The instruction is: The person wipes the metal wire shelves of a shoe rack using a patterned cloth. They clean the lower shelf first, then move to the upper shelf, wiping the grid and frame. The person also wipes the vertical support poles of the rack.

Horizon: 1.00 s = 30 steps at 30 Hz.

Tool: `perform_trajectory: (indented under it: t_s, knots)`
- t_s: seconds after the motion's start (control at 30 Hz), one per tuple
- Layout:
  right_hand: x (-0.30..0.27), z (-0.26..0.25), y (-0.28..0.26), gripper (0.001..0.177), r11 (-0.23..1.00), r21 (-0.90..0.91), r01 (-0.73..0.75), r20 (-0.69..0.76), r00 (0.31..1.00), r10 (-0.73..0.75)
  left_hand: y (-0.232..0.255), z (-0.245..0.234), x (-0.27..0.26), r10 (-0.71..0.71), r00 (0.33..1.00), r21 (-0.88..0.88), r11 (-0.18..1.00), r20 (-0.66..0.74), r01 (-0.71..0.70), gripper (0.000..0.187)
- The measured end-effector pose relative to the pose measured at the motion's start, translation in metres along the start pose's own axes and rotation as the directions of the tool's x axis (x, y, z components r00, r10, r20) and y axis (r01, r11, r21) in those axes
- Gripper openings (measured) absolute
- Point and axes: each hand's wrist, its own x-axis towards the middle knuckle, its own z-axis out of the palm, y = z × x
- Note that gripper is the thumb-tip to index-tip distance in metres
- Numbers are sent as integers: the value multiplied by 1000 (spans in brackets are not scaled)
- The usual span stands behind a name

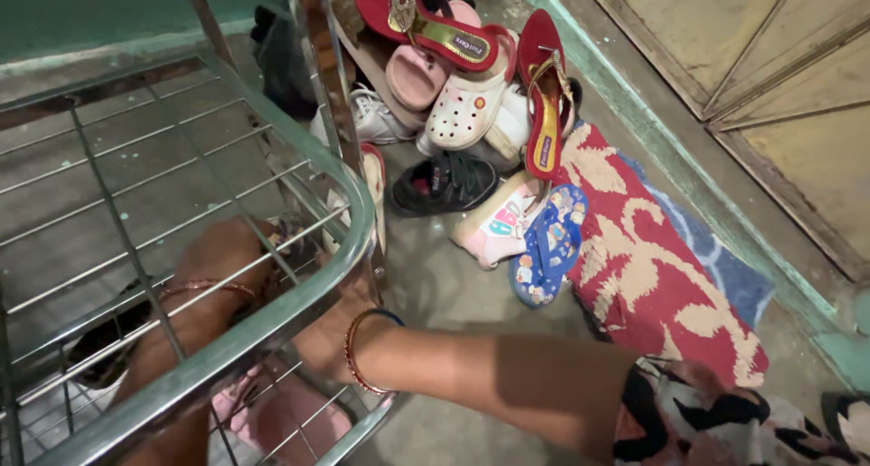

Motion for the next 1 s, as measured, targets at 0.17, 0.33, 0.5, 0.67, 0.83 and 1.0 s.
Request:
perform_trajectory:
  t_s: [0.17, 0.33, 0.5, 0.67, 0.83, 1.0]
  knots:
    - [3, 4, -2, 46, 998, -63, 11, -69, 997, -15, 7, -5, -8, -92, 993, -203, 976, -68, 77, 25]
    - [-1, 6, 3, 43, 999, 43, 1, 8, 1000, -2, 21, 16, -18, -186, 967, -90, 981, -177, 172, 26]
    - [3, 5, 2, 40, 999, -20, 30, 14, 999, -30, 6, 16, -21, -90, 978, -57, 995, -190, 81, 34]
    - [6, 19, 4, 39, 998, -28, 58, -50, 997, -60, 3, 30, -19, -72, 968, -24, 997, -239, 68, 31]
    - [4, 12, 1, 40, 999, -27, 43, -48, 998, -45, 5, 33, -18, -74, 949, 27, 996, -306, 86, 26]
    - [2, 11, 0, 40, 996, -71, 46, -82, 995, -52, -8, 52, -14, -109, 947, 12, 993, -303, 118, 32]
